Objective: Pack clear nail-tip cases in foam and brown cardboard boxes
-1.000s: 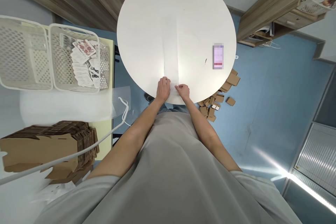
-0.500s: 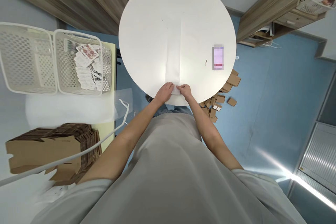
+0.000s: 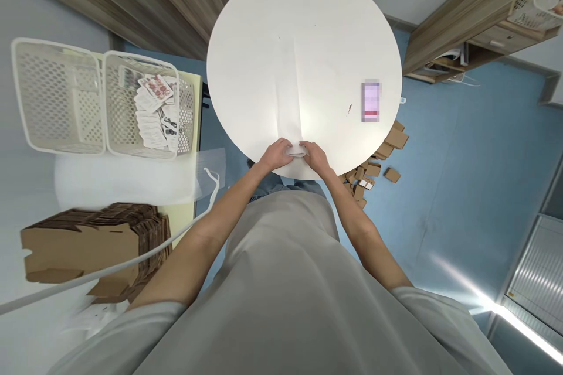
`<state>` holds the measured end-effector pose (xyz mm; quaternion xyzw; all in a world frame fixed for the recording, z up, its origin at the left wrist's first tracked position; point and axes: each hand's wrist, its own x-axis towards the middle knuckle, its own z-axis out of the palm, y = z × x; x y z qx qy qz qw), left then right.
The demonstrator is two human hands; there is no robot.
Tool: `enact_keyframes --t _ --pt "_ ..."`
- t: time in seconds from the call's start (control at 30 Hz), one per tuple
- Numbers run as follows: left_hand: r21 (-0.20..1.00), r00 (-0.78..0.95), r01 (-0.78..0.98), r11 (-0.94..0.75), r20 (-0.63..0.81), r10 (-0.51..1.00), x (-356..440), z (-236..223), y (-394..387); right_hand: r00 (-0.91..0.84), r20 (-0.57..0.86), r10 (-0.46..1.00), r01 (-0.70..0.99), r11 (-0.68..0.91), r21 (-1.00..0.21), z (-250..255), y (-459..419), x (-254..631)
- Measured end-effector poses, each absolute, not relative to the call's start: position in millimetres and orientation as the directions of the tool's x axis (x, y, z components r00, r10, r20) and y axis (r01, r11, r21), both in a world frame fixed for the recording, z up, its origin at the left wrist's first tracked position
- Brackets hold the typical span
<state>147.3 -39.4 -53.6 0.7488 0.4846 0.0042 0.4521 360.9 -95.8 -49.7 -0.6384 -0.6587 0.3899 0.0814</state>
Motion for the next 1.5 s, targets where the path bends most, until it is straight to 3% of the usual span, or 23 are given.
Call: enact_keyframes --t 0.23,0.53,0.6,0.67,0.73,0.83,1.03,1.23,1.5 --pt "0.659 0.224 0.715 0.231 -0.53 0.818 145.6 -52.2 -37.8 -0.062 -0.437 0.897 0.65 -0.296 -0.7 -55.8 -74.1 355.4" --pt "0.474 -0.093 0.731 0.49 -0.642 0.761 162.7 -65.6 -23.4 0.216 -0.589 0.779 0.686 -0.55 -0.476 -66.0 -43.9 331.2" --pt "0.457 -0.153 0.732 0.505 -0.613 0.775 167.3 -65.8 -24.9 0.227 -0.578 0.784 0.733 -0.528 -0.428 -60.9 -38.4 328.4" --pt "0.47 -0.189 0.751 0.463 -0.519 0.834 172.1 -64.6 -26.3 0.169 -0.493 0.854 0.815 -0.402 -0.417 -55.0 -34.2 325.7" --pt "0.518 -0.107 0.792 0.323 -0.403 0.909 176.5 -62.7 -25.0 -0.001 -0.387 0.922 0.875 -0.186 -0.447 -50.7 -31.9 324.5" --pt "0.589 0.196 0.807 0.048 -0.343 0.919 178.8 -60.2 -16.8 -0.276 -0.331 0.903 0.856 0.074 -0.512 -49.7 -32.6 327.6" --pt "0.637 0.487 0.757 -0.145 -0.403 0.775 156.8 -58.5 -16.3 -0.43 -0.365 0.826 0.807 0.17 -0.566 -58.9 -58.2 341.4" --pt "0.69 0.488 0.72 -0.07 -0.432 0.758 132.6 -56.0 -65.6 -0.448 -0.354 0.821 0.784 0.169 -0.598 -58.7 -114.3 343.2" --pt "0.711 0.302 0.657 0.251 -0.553 0.776 121.9 -53.9 -75.2 -0.289 -0.365 0.885 0.808 0.021 -0.589 -52.8 -120.1 338.2"
